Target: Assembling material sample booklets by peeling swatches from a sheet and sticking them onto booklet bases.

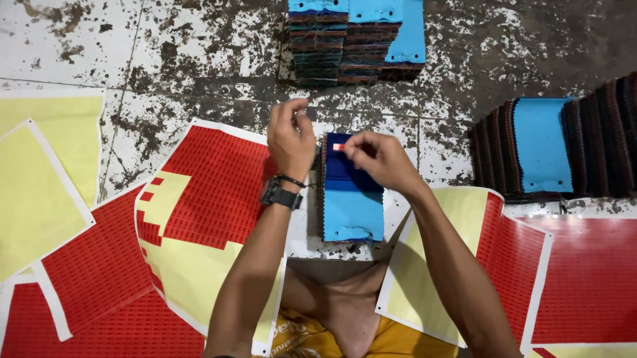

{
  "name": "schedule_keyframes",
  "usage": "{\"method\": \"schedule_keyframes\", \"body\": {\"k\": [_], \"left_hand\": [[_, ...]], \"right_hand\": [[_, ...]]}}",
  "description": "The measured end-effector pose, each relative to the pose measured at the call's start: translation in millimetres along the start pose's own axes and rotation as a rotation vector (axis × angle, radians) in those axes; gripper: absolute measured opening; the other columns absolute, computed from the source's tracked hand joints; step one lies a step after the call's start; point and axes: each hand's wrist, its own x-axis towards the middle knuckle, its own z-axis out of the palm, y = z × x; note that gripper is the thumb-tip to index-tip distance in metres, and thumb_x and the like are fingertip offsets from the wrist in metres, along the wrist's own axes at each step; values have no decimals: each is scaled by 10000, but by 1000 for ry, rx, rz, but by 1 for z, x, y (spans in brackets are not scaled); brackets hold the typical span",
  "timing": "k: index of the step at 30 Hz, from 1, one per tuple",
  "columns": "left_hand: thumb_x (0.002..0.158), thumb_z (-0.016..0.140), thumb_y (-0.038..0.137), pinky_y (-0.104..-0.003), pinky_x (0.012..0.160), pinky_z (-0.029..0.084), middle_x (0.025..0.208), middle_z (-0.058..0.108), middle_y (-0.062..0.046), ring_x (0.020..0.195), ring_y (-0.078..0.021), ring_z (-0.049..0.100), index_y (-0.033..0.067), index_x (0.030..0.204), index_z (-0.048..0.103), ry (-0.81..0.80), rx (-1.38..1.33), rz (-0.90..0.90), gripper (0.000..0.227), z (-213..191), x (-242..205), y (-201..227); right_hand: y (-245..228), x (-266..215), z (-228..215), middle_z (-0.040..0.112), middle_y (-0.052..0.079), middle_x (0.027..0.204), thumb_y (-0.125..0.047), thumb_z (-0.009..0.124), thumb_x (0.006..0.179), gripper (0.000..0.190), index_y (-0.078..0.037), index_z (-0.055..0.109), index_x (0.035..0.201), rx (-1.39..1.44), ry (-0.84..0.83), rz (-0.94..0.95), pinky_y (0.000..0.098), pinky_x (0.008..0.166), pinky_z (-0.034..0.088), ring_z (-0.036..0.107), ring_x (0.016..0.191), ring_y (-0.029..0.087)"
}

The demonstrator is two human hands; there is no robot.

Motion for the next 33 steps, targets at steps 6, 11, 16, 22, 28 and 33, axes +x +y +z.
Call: {"method": "schedule_keyframes", "body": {"k": [6,11,16,22,28,33], "left_hand": [[936,581,90,-399,797,574,997,600,10,939,-278,676,177,955,717,-230,65,170,163,-27,-15,-6],[902,602,57,-360,789,565,995,602,19,957,-234,649,201,918,748,-235,171,379,207,-19,-31,-39],[964,578,97,-353,690,527,992,580,37,895,-215,608,304,1008,751,-223,344,581,273,-14,-36,-41],[983,534,98,-365,673,502,1077,544,16,927,-227,570,307,1123,717,-393,616,640,311,-23,-32,-21],[933,575,79,-381,669,512,1033,580,14,901,-248,612,291,1062,728,-312,488,582,292,-20,-32,-17],[848,526,-72,-327,698,600,995,625,3,908,-244,699,170,1026,745,-200,-135,32,371,-20,-24,-25]], "right_hand": [[8,17,-1,729,122,710,-42,668,953,71,-29,735,975,-140,9,51,311,520,530,652,507,180],[0,18,5,733,122,701,-53,682,936,70,-33,745,959,-181,21,89,303,513,526,647,492,178],[18,28,11,743,116,699,-83,704,933,70,-60,770,939,-283,48,91,337,547,541,707,573,241],[13,28,10,724,87,658,-176,746,871,106,-94,786,924,-392,57,182,311,549,550,684,503,179],[50,30,-1,669,70,917,-222,851,809,240,-159,778,1029,-880,153,-306,468,720,564,698,910,355],[59,24,7,754,-35,866,-238,787,943,117,-238,796,826,-991,473,-738,314,757,542,701,794,179]]}}
